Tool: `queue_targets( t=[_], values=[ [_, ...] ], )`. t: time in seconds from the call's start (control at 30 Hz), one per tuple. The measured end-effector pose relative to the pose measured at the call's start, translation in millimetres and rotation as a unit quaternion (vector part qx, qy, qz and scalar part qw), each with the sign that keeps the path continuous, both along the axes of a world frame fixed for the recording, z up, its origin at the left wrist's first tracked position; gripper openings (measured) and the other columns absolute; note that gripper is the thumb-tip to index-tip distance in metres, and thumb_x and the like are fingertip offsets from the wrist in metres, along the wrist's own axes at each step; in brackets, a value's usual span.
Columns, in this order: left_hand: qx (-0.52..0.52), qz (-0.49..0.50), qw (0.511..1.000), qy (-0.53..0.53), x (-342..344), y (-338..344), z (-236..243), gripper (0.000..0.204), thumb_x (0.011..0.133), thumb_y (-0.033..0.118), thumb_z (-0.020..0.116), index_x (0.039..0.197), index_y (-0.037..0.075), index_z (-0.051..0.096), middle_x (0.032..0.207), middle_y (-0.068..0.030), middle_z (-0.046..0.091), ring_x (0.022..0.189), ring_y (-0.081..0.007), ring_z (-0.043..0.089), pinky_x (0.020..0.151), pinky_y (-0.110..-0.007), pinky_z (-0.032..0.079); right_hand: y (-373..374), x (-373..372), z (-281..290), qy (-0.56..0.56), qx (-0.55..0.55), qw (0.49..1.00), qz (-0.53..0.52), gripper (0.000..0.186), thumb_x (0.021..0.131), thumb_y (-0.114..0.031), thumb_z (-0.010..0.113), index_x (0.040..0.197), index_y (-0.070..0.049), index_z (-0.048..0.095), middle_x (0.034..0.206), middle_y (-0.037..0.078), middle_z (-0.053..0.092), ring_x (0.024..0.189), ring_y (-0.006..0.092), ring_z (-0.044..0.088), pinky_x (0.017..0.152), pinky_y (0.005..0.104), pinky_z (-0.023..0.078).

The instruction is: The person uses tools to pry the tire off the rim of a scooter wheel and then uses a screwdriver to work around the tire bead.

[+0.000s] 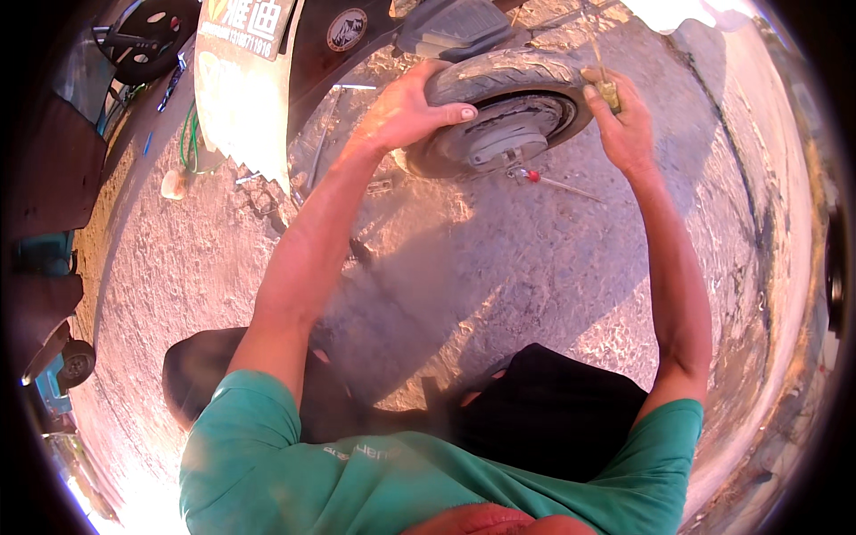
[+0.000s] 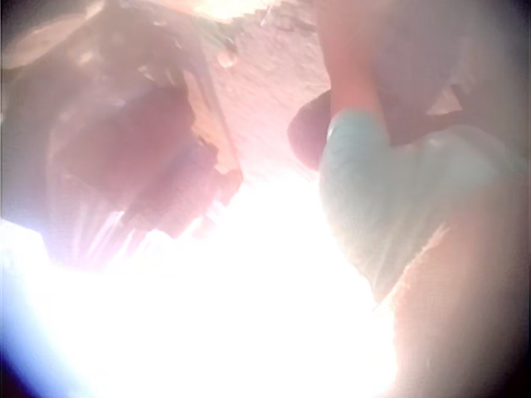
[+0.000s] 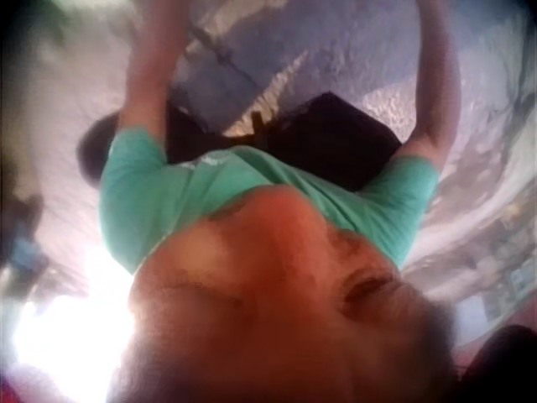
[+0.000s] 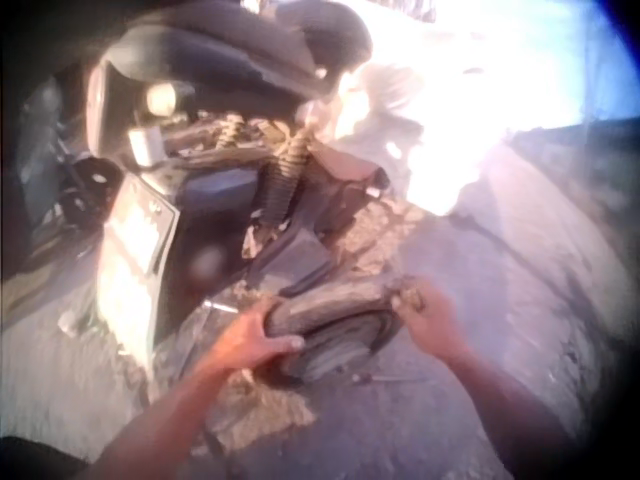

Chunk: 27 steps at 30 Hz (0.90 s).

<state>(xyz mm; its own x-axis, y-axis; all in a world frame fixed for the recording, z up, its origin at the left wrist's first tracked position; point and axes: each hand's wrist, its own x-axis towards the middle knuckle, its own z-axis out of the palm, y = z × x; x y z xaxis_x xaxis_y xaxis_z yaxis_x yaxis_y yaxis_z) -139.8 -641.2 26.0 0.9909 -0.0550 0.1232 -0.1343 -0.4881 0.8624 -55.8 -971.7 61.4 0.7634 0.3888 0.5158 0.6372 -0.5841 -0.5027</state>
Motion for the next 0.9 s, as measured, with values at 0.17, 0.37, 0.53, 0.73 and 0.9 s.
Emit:
queue_targets(
  t=[0.17, 0.37, 0.53, 0.73, 0.9],
  values=[
    [-0.162, 0.021, 0.986, 0.039, -28, 33, -102, 0.091, 0.075, 0.030, 0.093, 0.149, 0.002, 0.048, 0.131, -0.0173, 0.068, 0.122, -0.0263, 0.064, 0.107, -0.039, 0.050, 54, -4, 11, -0.070, -0.068, 0.994, 0.042, 0.043, 0.098, -0.033, 0.068, 0.134, -0.010, 0.069, 0.140, 0.015, 0.063, 0.133, 0.0355, 0.056, 0.112, 0.0441, 0.044],
    [-0.210, 0.073, 0.970, 0.094, -36, 31, -178, 0.094, 0.074, 0.028, 0.092, 0.151, 0.000, 0.045, 0.129, -0.0159, 0.069, 0.120, -0.0239, 0.065, 0.103, -0.036, 0.052, 61, 24, -2, -0.113, -0.053, 0.992, 0.006, 0.040, 0.098, -0.031, 0.067, 0.131, -0.009, 0.070, 0.136, 0.016, 0.064, 0.130, 0.0352, 0.057, 0.109, 0.0439, 0.046],
    [0.055, 0.062, 0.992, 0.098, -29, -8, -66, 0.082, 0.072, 0.034, 0.088, 0.140, 0.000, 0.057, 0.118, -0.0201, 0.074, 0.110, -0.0303, 0.072, 0.098, -0.041, 0.055, 25, 40, 14, 0.018, 0.052, 0.998, -0.031, 0.037, 0.098, -0.032, 0.067, 0.123, -0.007, 0.075, 0.120, 0.016, 0.072, 0.118, 0.0320, 0.065, 0.102, 0.0384, 0.049],
    [0.380, -0.018, 0.922, 0.072, 22, -86, 102, 0.080, 0.073, 0.057, 0.076, 0.127, -0.001, 0.067, 0.113, -0.0249, 0.074, 0.105, -0.0406, 0.072, 0.096, -0.046, 0.055, 10, 31, 13, 0.113, 0.107, 0.985, -0.073, 0.043, 0.098, -0.039, 0.066, 0.125, -0.007, 0.074, 0.097, 0.017, 0.076, 0.093, 0.0294, 0.071, 0.089, 0.0379, 0.053],
    [0.304, 0.055, 0.950, -0.039, 11, -90, 70, 0.087, 0.073, 0.056, 0.081, 0.135, -0.003, 0.062, 0.127, -0.0236, 0.068, 0.118, -0.0380, 0.067, 0.103, -0.048, 0.052, 23, 40, -3, 0.038, 0.038, 0.998, 0.026, 0.048, 0.097, -0.042, 0.066, 0.129, -0.007, 0.072, 0.118, 0.019, 0.073, 0.111, 0.0313, 0.068, 0.095, 0.0379, 0.051]
  ],
)
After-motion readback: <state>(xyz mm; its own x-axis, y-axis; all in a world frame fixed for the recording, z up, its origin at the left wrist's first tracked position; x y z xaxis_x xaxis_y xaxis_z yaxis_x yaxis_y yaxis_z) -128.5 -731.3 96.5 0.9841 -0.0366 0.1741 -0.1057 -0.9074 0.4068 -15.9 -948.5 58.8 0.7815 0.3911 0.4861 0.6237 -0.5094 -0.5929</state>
